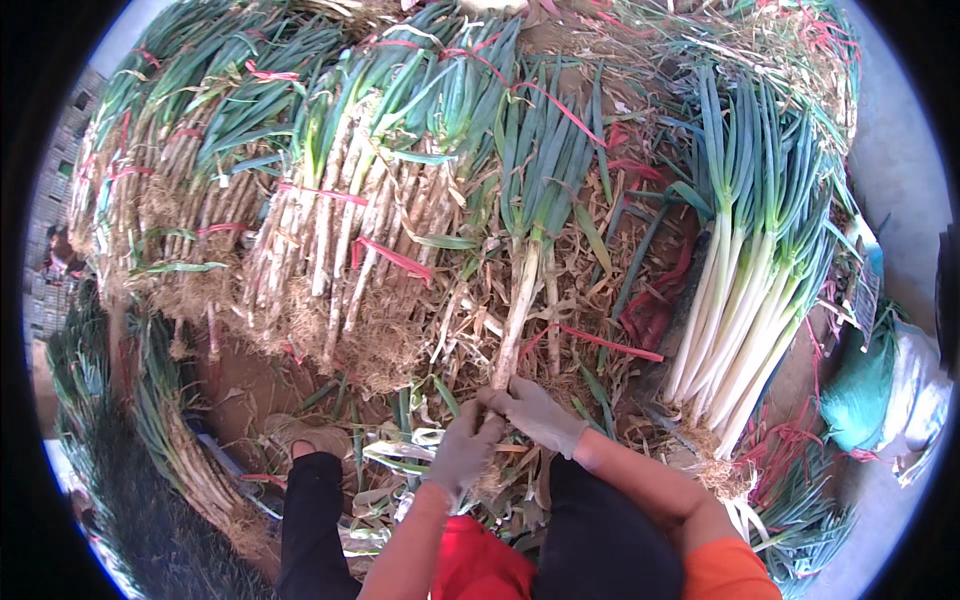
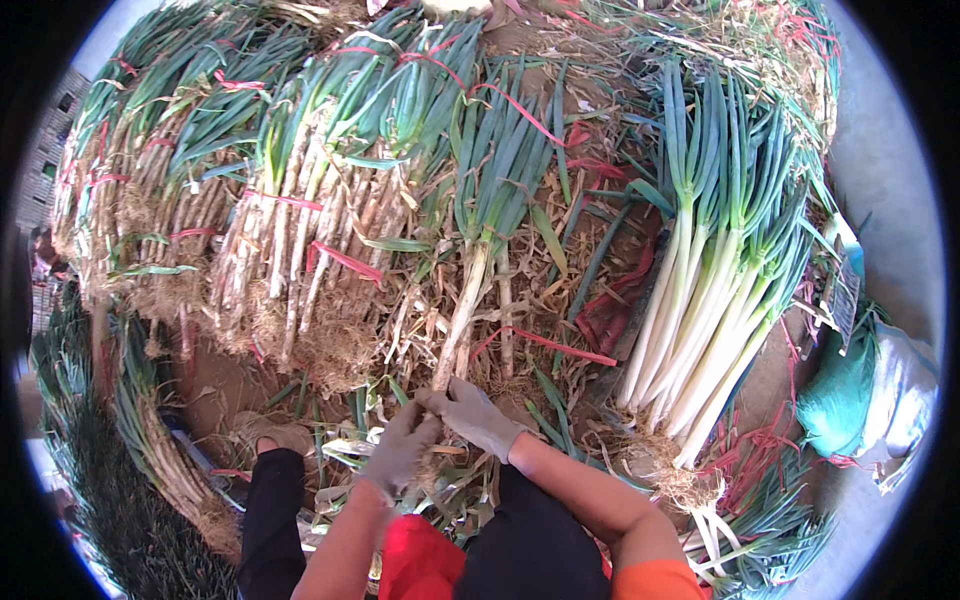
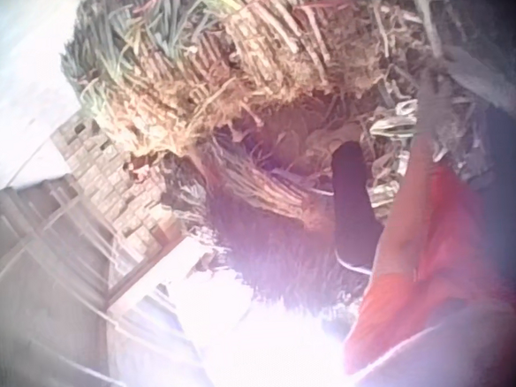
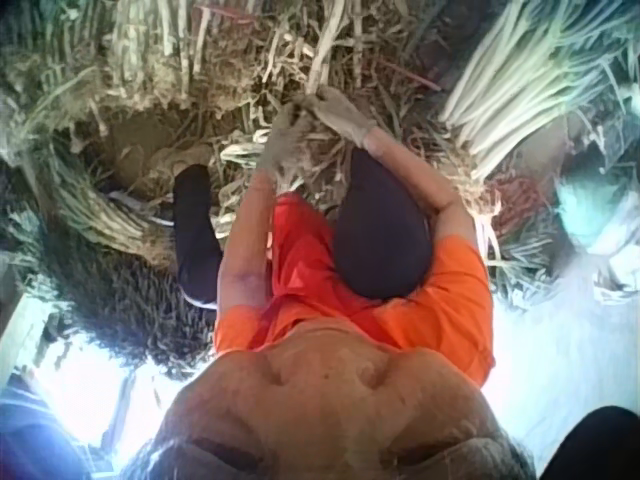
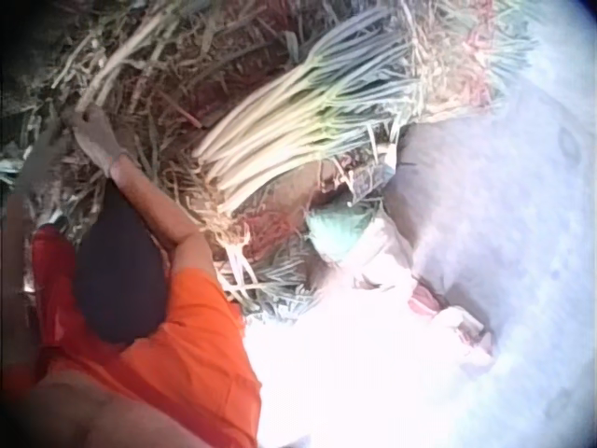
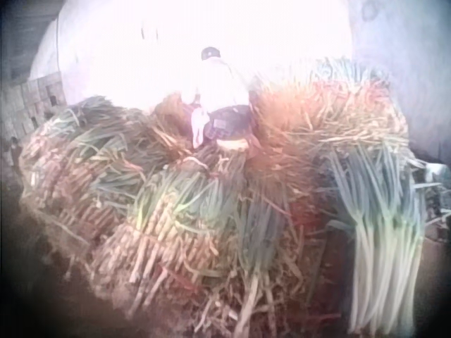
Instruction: The person cleans and sorts individual leeks from a pile, removing outer layers and roots, and then organizes them into bundles and ties the bundles with red ribbon.
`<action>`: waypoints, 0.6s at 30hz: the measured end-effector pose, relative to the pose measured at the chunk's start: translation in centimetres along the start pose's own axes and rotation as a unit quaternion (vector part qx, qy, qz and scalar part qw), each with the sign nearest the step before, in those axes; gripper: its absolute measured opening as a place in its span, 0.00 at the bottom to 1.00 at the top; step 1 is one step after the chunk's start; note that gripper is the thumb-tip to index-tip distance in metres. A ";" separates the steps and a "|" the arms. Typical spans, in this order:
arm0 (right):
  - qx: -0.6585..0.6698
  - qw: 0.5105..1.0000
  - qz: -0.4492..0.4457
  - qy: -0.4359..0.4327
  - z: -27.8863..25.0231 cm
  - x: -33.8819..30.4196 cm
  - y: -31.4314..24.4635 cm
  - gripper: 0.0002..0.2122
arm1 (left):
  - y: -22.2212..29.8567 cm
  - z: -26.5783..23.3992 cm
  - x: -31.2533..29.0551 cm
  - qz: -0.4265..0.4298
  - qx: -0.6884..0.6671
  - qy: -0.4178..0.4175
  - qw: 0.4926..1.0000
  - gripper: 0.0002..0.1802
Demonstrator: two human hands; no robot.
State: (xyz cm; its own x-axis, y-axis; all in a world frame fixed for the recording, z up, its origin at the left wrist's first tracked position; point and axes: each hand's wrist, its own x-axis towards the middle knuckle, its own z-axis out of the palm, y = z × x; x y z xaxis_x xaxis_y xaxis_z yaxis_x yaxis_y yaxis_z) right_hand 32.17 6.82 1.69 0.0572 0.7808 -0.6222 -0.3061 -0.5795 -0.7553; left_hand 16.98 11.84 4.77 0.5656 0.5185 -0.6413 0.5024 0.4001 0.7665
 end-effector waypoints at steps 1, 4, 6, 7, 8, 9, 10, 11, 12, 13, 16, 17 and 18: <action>0.063 0.997 -0.004 -0.038 0.0 -0.1 -0.2 0.21 | 1.5 -0.3 -1.8 -0.013 -0.057 -0.014 0.998 0.26; 0.344 0.935 -0.051 -0.069 -0.3 -1.2 -4.5 0.18 | 5.0 -1.9 -8.9 -0.062 -0.221 -0.040 0.972 0.29; 0.478 0.863 -0.097 -0.133 -2.1 -0.7 -5.3 0.15 | 4.3 -1.9 -13.2 -0.054 -0.205 -0.076 0.974 0.33; 0.519 0.836 -0.102 -0.146 -2.3 -0.6 -6.0 0.15 | 3.4 -1.9 -15.5 -0.044 -0.232 -0.076 0.969 0.34; 0.500 0.853 -0.112 -0.104 -2.4 -0.7 -7.1 0.12 | 2.6 -1.7 -17.7 -0.032 -0.260 -0.080 0.962 0.35; 0.492 0.858 -0.133 -0.061 -2.4 -1.2 -8.1 0.12 | 1.8 -1.4 -19.6 -0.021 -0.287 -0.085 0.954 0.35; 0.472 0.866 -0.132 -0.096 -1.7 -2.4 -9.6 0.12 | 0.5 -1.1 -21.2 0.012 -0.334 -0.085 0.939 0.33; 0.451 0.873 -0.132 -0.129 -1.2 -3.7 -11.0 0.12 | -0.2 -0.7 -21.9 0.014 -0.283 -0.034 0.958 0.31; 0.413 0.893 -0.142 -0.109 -0.3 -4.3 -11.6 0.14 | -0.9 -0.1 -22.4 0.013 -0.232 0.018 0.972 0.30; 0.326 0.930 -0.160 -0.050 0.6 -5.2 -12.5 0.14 | -1.5 0.5 -22.6 0.015 -0.180 0.070 0.981 0.28; -0.231 0.886 -0.391 0.097 1.4 -6.2 -14.0 0.11 | -2.2 2.0 -23.3 0.024 -0.139 0.131 0.981 0.20; -0.307 0.823 -0.463 0.118 1.5 -6.0 -13.8 0.11 | -1.6 2.3 -23.5 0.020 -0.141 0.141 0.980 0.19; -0.375 0.747 -0.528 0.153 1.4 -5.9 -13.7 0.11 | -0.6 2.7 -23.7 0.033 -0.171 0.143 0.974 0.16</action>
State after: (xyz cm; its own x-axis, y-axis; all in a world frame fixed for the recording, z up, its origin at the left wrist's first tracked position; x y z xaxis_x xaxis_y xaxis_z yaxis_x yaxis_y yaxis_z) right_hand 34.67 10.49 16.00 0.1395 0.8717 0.4698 0.6742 0.2638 -0.6898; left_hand 5.02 -2.68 19.42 0.3583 0.7213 -0.5927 0.1967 0.5623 0.8032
